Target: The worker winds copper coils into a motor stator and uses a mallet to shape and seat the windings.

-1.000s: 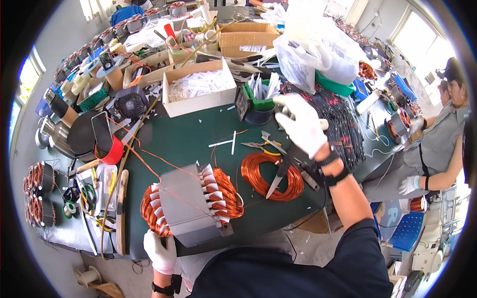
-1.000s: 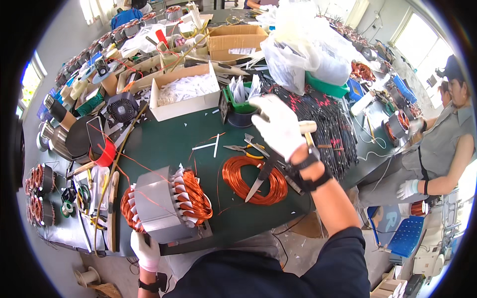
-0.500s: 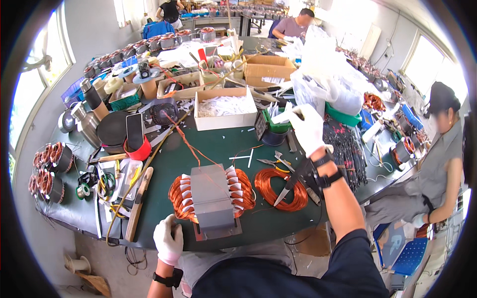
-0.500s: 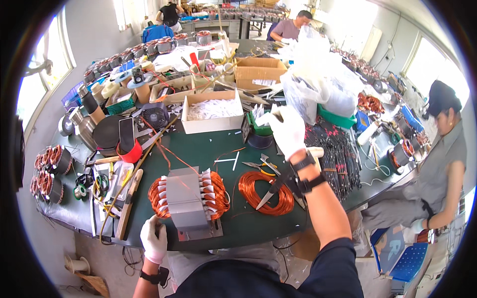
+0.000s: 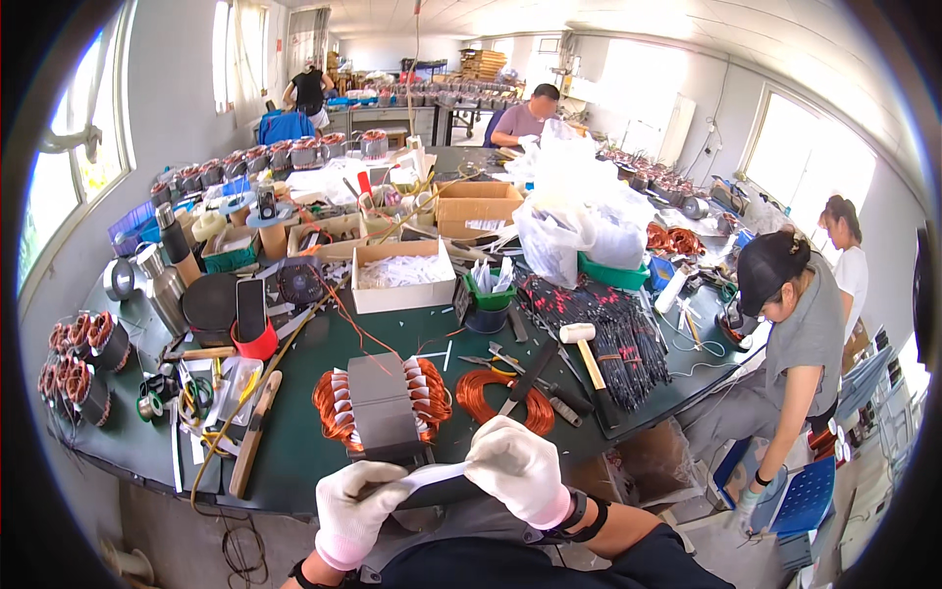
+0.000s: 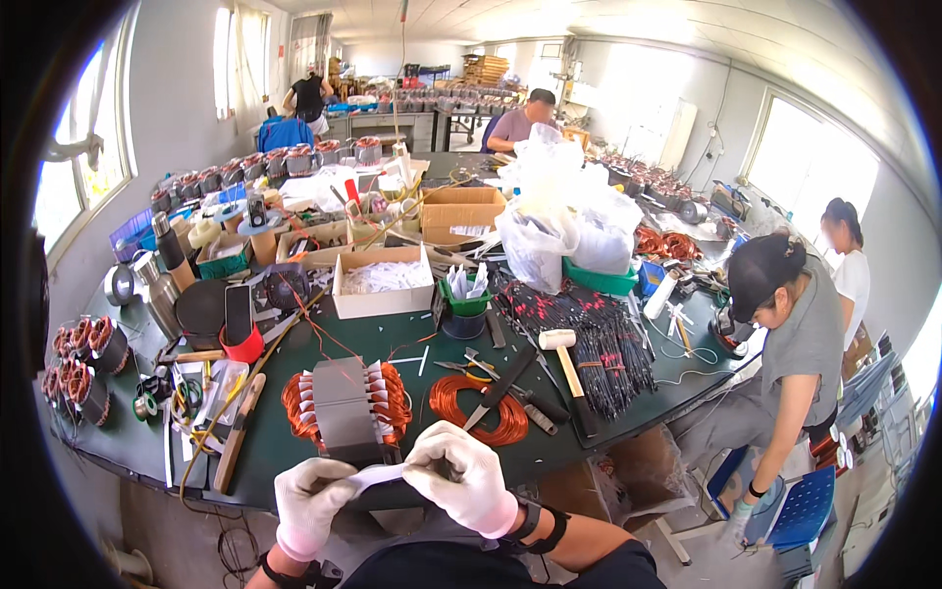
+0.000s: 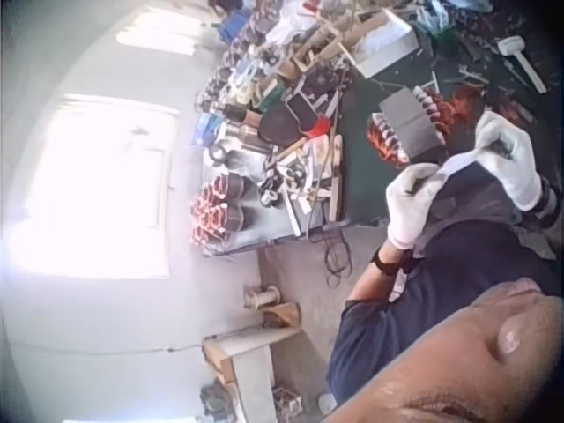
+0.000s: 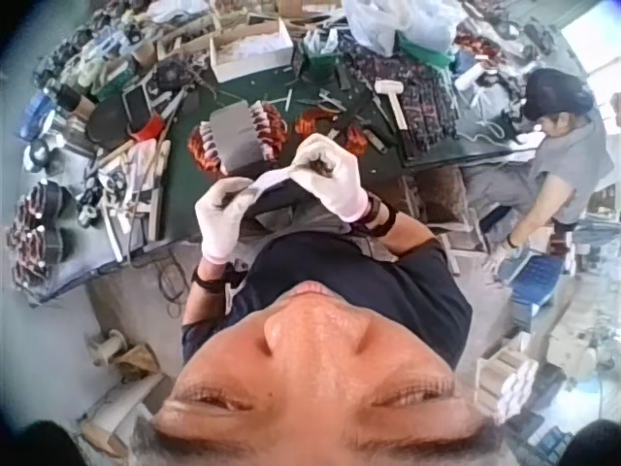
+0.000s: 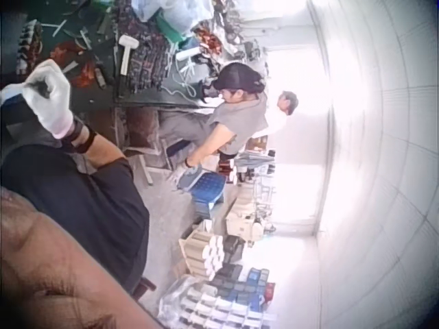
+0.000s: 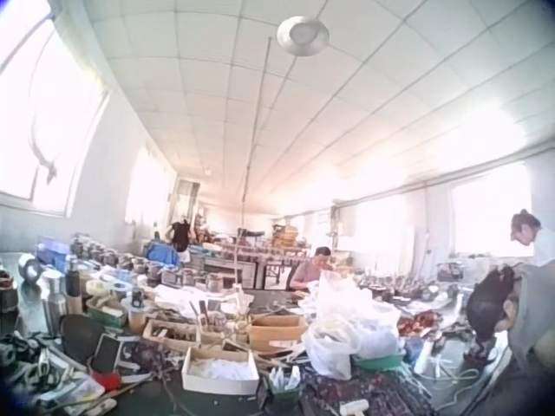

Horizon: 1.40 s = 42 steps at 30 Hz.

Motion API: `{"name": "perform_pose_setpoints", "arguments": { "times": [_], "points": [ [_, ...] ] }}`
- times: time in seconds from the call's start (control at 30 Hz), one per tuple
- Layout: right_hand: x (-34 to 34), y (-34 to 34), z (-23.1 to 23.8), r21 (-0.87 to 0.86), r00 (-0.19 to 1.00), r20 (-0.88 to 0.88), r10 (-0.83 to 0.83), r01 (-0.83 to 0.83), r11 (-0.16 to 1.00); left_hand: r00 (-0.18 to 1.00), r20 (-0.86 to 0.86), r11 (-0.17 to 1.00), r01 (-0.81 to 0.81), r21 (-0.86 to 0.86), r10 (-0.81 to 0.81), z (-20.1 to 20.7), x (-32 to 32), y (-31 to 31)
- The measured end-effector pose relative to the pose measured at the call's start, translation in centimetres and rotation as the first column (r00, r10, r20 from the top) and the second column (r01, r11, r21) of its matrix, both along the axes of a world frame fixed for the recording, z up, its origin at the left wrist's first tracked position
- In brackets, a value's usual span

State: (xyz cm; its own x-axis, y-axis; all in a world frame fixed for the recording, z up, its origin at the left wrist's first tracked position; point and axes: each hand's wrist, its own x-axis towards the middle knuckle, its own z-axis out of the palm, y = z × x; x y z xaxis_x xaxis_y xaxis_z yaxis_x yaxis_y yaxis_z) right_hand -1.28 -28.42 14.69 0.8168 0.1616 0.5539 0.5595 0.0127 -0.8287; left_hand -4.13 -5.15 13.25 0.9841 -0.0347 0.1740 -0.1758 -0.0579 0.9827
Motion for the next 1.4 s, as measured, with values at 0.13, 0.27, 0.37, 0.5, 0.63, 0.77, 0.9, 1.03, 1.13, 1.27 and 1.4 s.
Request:
{"name": "perform_pose_setpoints", "arguments": {
  "times": [0.13, 0.27, 0.37, 0.5, 0.63, 0.77, 0.9, 1.03, 1.13, 1.27, 1.4],
  "points": [
    [0.0, -1.0, -1.7, 0.225, 0.911, -0.376, 0.171, -0.089, 0.97, 0.997, -0.044, 0.998, -0.063, 0.022, 0.064, -1.2, -0.5, 0.0],
    [2.2, -2.0, -0.6, 0.137, 0.941, -0.332, 0.066, -0.021, 0.99, 0.984, 0.062, 0.977, -0.176, 0.122, 0.17, -2.9, -0.7, 1.1],
    [8.0, -4.2, 0.9, 0.17, 0.942, -0.307, -0.134, 0.193, 0.966, 0.961, -0.026, 0.959, -0.273, 0.075, 0.276, -3.4, -1.0, 3.0],
    [19.6, -7.2, 1.8, -0.051, 0.866, 0.12, -0.486, 0.494, 0.868, 0.925, -0.048, 0.925, -0.375, 0.062, 0.378, -3.5, -1.2, 4.9],
    [28.9, -9.1, 1.7, -0.168, 0.737, 0.199, -0.646, 0.675, 0.718, 0.916, -0.026, 0.913, -0.396, 0.1, 0.401, -3.1, -0.9, 4.6],
    [34.0, -9.7, -1.7, -0.414, 0.693, 0.175, -0.699, 0.696, 0.587, 0.922, 0.007, 0.913, -0.384, 0.135, 0.387, -3.0, -0.4, 4.0],
    [33.2, -9.7, -2.3, -0.531, 0.712, 0.125, -0.691, 0.636, 0.56, 0.937, 0.08, 0.916, -0.349, 0.2, 0.339, -2.4, 0.3, 3.6],
    [27.1, -7.5, 0.4, -0.332, 0.762, 0.275, -0.586, 0.647, 0.686, 0.937, 0.101, 0.909, -0.35, 0.227, 0.335, -2.1, -0.2, 3.7],
    [14.8, -1.7, 3.0, -0.271, 0.818, 0.519, -0.249, 0.434, 0.859, 0.942, 0.125, 0.916, -0.332, 0.224, 0.311, -2.5, -0.8, 3.6],
    [3.9, 2.7, 2.2, -0.662, 0.755, 0.602, 0.259, 0.29, 0.691, 0.981, 0.133, 0.976, -0.16, 0.146, 0.141, -1.6, 0.6, 0.3],
    [2.4, 3.0, -1.8, -0.642, 0.782, 0.584, 0.216, 0.283, 0.713, 0.994, -0.043, 0.991, -0.095, 0.09, 0.099, -0.3, 0.0, -1.5]
  ]
}}
